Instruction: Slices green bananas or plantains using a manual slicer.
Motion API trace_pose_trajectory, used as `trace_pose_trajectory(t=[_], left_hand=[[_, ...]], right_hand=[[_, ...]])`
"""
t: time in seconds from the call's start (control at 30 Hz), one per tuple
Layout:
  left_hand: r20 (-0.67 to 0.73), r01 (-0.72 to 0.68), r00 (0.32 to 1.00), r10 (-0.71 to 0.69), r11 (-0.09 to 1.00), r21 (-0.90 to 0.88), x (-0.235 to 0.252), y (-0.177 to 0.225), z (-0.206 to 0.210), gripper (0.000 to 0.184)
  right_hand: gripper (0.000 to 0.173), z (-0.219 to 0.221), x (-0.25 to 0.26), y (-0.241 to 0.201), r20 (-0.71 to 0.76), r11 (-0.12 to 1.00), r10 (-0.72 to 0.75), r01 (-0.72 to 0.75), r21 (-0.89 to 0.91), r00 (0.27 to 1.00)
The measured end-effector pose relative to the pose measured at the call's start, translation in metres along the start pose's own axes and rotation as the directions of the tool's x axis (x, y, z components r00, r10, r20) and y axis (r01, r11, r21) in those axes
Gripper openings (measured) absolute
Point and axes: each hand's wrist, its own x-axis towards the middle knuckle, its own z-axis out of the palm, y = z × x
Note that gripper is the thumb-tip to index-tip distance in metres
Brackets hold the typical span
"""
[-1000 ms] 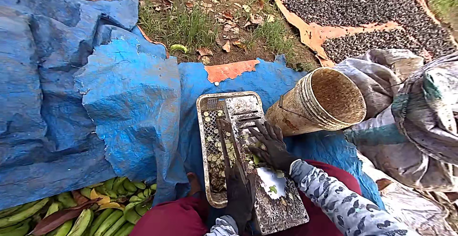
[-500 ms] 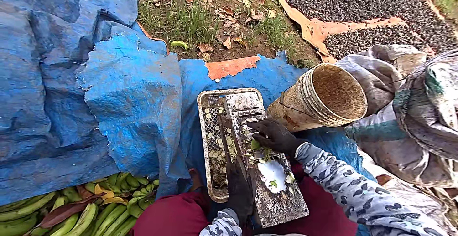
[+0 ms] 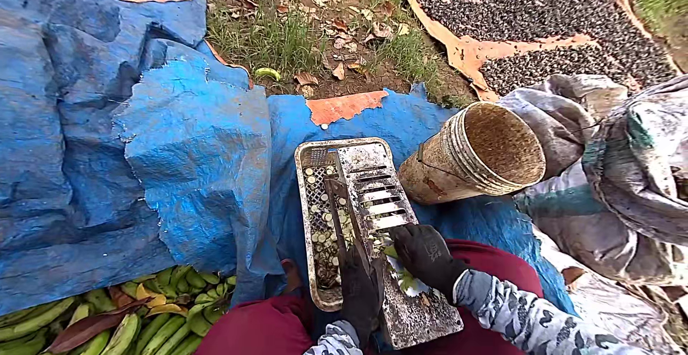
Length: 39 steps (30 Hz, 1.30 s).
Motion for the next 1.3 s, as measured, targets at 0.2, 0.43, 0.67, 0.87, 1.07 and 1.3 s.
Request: trace_pose_trajectory(t=[0.2,0.43,0.67,0.87,1.07,1.3], left_hand=[[0.059,0.039,0.997,-0.041,0.999,0.030,-0.001,0.004,-0.006,0.068],[0.091,0.036,0.995,-0.043,0.996,0.078,0.001,0.006,-0.013,0.068],[0.080,0.034,0.996,-0.039,0.997,0.069,0.002,0.007,-0.008,0.068],[0.020,0.007,1.000,-0.008,0.999,0.052,0.003,0.000,0.001,0.069],[0.076,0.032,0.996,-0.037,0.998,0.061,0.002,0.005,-0.006,0.068],[0.054,0.016,0.998,-0.019,0.999,0.051,0.005,0.002,-0.010,0.068]], right_hand=[[0.035,-0.011,0.099,-0.019,0.333,0.959,0.281,-0.251,-0.131,0.900],[0.059,-0.027,0.111,0.021,0.262,0.937,0.269,-0.315,0.150,0.927],[0.035,-0.007,0.120,0.042,0.247,0.992,-0.048,0.017,0.126,0.968],[0.032,-0.012,0.029,0.009,0.184,0.992,0.053,-0.073,0.103,0.981],[0.033,-0.003,0.097,0.005,0.246,0.962,0.254,-0.270,0.036,0.935],[0.050,-0.019,0.101,0.032,0.129,0.954,0.248,-0.265,0.142,0.960]])
